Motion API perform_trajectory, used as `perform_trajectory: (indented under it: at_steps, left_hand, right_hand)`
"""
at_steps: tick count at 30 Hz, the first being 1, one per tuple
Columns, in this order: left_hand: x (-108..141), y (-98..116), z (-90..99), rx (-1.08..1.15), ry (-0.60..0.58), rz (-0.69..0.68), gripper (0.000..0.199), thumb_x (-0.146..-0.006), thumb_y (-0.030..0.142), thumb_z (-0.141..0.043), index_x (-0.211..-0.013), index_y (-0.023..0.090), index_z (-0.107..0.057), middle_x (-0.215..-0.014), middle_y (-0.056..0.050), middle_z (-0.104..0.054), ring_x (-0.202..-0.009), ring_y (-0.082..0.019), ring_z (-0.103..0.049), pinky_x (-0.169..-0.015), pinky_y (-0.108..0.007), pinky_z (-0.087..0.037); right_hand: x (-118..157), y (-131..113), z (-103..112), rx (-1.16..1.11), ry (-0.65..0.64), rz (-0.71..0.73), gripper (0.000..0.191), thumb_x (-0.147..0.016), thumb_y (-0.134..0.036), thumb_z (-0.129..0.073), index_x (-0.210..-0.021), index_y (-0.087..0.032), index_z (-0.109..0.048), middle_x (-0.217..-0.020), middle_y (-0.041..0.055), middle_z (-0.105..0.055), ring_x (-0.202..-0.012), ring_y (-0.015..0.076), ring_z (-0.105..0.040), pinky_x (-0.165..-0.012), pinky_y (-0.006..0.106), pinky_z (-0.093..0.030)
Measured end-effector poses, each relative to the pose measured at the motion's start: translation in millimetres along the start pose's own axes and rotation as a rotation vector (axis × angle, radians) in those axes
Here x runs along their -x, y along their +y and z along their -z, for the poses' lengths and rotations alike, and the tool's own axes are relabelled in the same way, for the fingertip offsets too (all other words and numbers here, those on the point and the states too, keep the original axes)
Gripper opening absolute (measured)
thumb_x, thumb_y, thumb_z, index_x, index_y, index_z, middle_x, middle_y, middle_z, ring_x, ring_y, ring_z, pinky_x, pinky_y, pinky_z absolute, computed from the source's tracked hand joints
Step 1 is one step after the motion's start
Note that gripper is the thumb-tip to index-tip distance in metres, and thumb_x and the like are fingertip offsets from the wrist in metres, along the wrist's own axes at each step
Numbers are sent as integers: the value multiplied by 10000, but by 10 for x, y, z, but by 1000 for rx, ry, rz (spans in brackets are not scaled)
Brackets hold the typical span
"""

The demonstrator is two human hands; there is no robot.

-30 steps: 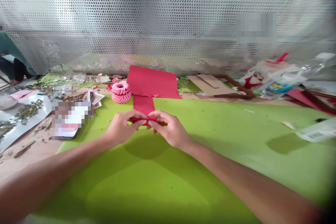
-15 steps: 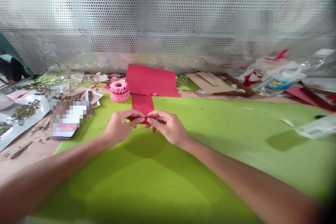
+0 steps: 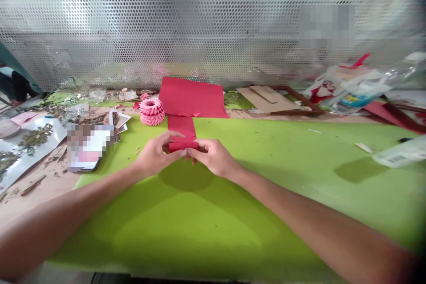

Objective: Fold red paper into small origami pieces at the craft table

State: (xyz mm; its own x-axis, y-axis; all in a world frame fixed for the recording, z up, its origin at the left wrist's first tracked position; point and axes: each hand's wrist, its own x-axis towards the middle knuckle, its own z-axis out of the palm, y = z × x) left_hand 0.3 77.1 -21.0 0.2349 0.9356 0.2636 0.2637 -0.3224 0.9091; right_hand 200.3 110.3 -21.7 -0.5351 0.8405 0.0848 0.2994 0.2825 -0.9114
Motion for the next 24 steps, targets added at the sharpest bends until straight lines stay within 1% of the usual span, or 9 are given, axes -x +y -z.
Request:
perform_trajectory:
  at_steps: [1,4,7,10,13,15,18,21,24]
  left_hand:
    - [-2,-6,-8,31,-10,8,384,-819,323,-695,-1155,172,-586,-1029,-87,-727,-864,-191,-687,-729,-282,-526]
    - [-16,-20,-39,119,-2,46,422,-824,294,-667,-1200,161,-529,-913,-71,-727,-725,-160,-662,-627,-258,-493]
    - [-56,-33,-9,109,22,65,454,-811,279,-671,-1220,169,-509,-791,-23,-701,-626,-128,-607,-572,-235,-447]
    - [-124,-57,145,31,113,43,455,-800,285,-681,-1209,178,-514,-754,7,-669,-585,-108,-567,-560,-230,-428]
    - [-186,-76,323,-36,213,8,438,-812,319,-675,-1203,193,-524,-818,-1,-665,-640,-117,-603,-606,-243,-457]
    - [-197,-72,359,-29,218,28,444,-834,361,-650,-1221,195,-510,-876,-14,-656,-685,-126,-634,-626,-252,-472]
    - [-159,-45,243,20,102,98,524,-827,404,-658,-1258,178,-466,-969,-52,-656,-718,-138,-645,-635,-264,-486]
    - [-103,-10,61,38,-1,77,515,-826,332,-660,-1274,177,-457,-863,-30,-662,-689,-136,-618,-619,-255,-462]
    - [-83,21,-16,52,-8,45,455,-836,254,-630,-1256,185,-468,-775,1,-644,-662,-128,-601,-590,-238,-423]
  right_hand:
    - [-1,0,-3,4,3,-1,332,-850,-457,-658,-897,-141,-747,-813,103,-751,-635,174,-655,-600,294,-506]
    - [-6,-3,-13,-6,11,3,334,-850,-448,-656,-928,-135,-743,-835,106,-760,-639,171,-659,-603,293,-513]
    - [-33,4,19,5,33,18,337,-851,-459,-658,-910,-138,-738,-840,105,-763,-650,174,-669,-615,297,-522]
    - [-86,21,134,46,115,46,326,-857,-460,-652,-886,-145,-732,-839,100,-764,-649,171,-674,-613,292,-521]
    - [-125,18,262,57,204,66,326,-846,-462,-660,-869,-144,-730,-834,100,-764,-641,167,-671,-600,285,-517]
    - [-122,2,282,51,209,71,323,-843,-458,-663,-860,-142,-728,-825,100,-763,-632,163,-667,-586,280,-512]
    - [-77,-14,183,72,130,70,316,-859,-448,-650,-861,-142,-729,-822,98,-761,-633,162,-662,-568,274,-499]
    - [-32,0,47,63,40,66,335,-872,-458,-642,-915,-140,-735,-848,99,-761,-660,167,-665,-595,282,-506]
    - [-47,20,39,69,12,60,367,-865,-493,-645,-898,-139,-739,-837,96,-757,-647,164,-659,-606,287,-509]
